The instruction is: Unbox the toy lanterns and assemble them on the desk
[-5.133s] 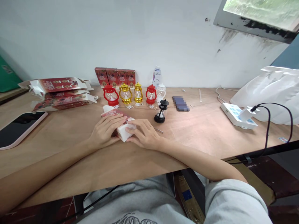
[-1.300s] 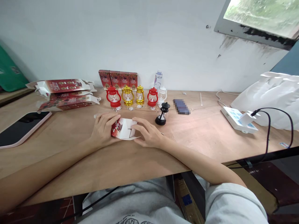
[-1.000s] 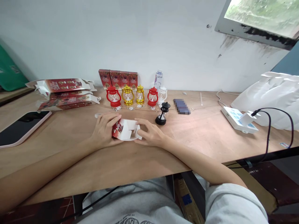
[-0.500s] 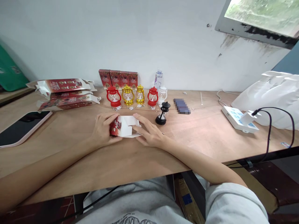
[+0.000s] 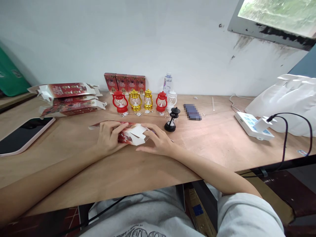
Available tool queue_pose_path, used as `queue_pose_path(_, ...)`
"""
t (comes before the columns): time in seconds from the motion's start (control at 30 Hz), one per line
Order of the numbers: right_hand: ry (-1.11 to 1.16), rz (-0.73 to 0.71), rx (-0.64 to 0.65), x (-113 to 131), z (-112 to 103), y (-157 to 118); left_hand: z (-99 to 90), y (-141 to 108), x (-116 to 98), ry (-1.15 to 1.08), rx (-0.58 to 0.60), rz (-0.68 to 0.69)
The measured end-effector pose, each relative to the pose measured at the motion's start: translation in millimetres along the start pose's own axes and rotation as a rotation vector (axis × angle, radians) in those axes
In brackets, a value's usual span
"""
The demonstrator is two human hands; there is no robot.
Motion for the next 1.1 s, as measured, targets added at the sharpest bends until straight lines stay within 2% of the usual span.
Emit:
queue_pose_path(0.27, 0.005, 0.044, -0.027, 1.9, 1.6, -3.0, 2.3, 4.4, -8.0, 0.094, 0.051, 0.088)
queue_pose_path(0.53, 0.041, -0.108, -0.044, 2.2, 11.1, -17.6, -10.4, 12.0, -33.2, -0.018, 0.044, 0.315)
queue_pose_path(0.63, 0.055, -0.096, -0.072, -0.9, 6.9, -15.2, -11.5, 11.1, -23.1, 0.034, 0.056, 0.342)
queue_pose_path(0.7, 0.017, -0.054, -0.095, -5.7, 0.3, -12.0, -12.4, 12.1, 2.5, 0.143, 0.054, 0.287)
queue_pose_path(0.73, -0.022, -0.037, -0.114, -7.7, -4.4, -10.8, -14.0, 12.7, 21.9, 0.213, 0.045, 0.234)
queue_pose_path(0.83, -0.185, 0.029, -0.236, -14.7, -23.8, -10.8, -22.2, 9.7, 98.1, 0.414, 0.025, 0.000)
queue_pose_path(0.9, -0.262, 0.146, -0.355, -26.1, -38.4, -15.4, -25.9, 1.7, 151.6, 0.418, 0.044, -0.172)
queue_pose_path(0.93, -0.279, 0.210, -0.409, -32.9, -44.5, -18.9, -23.4, -3.7, 175.1, 0.401, 0.091, -0.248)
queue_pose_path(1.0, -0.290, 0.321, -0.479, -46.5, -52.0, -25.5, -8.6, -15.8, 207.2, 0.375, 0.260, -0.339)
queue_pose_path(1.1, -0.292, 0.470, -0.504, -69.0, -56.2, -33.4, 15.2, -35.6, 226.3, 0.377, 0.495, -0.450)
Point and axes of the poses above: each hand's wrist, its own y-axis towards the middle knuckle, its own z-axis out of the palm, x = y × z, the point moved 10 cm from there along y, towards the middle knuckle, and after that the axes turned 3 degrees about x, right-handed, at the moved point
